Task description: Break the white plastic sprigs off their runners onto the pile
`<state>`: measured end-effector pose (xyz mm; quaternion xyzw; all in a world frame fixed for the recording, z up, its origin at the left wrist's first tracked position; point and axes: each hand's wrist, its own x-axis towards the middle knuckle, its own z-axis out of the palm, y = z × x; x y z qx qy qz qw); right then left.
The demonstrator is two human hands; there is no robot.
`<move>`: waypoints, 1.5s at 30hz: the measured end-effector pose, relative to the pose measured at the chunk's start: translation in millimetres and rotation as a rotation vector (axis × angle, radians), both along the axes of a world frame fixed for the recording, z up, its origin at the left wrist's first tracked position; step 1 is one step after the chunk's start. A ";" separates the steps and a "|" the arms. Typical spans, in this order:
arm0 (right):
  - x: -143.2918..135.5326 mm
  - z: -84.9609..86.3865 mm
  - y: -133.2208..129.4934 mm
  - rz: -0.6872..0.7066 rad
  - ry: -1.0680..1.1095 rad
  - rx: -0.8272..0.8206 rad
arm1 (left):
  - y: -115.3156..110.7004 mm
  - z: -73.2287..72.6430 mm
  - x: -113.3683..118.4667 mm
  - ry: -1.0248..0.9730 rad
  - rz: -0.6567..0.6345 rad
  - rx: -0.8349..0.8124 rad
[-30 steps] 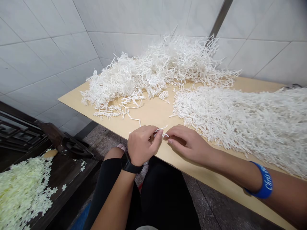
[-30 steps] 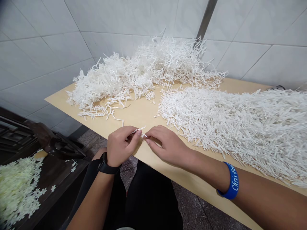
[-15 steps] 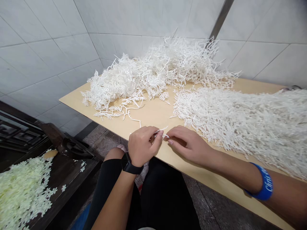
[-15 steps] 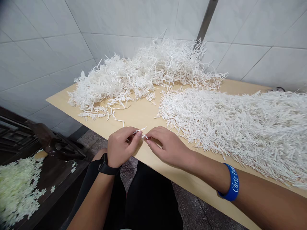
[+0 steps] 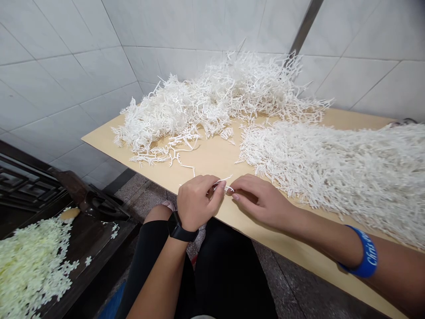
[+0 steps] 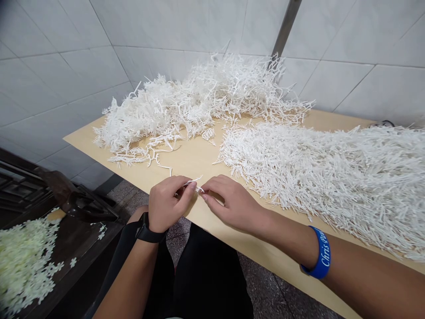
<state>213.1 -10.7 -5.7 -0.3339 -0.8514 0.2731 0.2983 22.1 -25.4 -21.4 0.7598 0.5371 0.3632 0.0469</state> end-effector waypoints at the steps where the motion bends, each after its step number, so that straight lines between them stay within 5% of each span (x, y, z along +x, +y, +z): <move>1: 0.0 -0.1 0.0 -0.001 0.000 0.000 | 0.0 0.1 -0.1 0.000 -0.002 0.000; 45: 0.6 3.1 -0.8 -0.006 -0.032 -0.012 | 0.5 -1.3 -0.2 -0.007 -0.005 0.009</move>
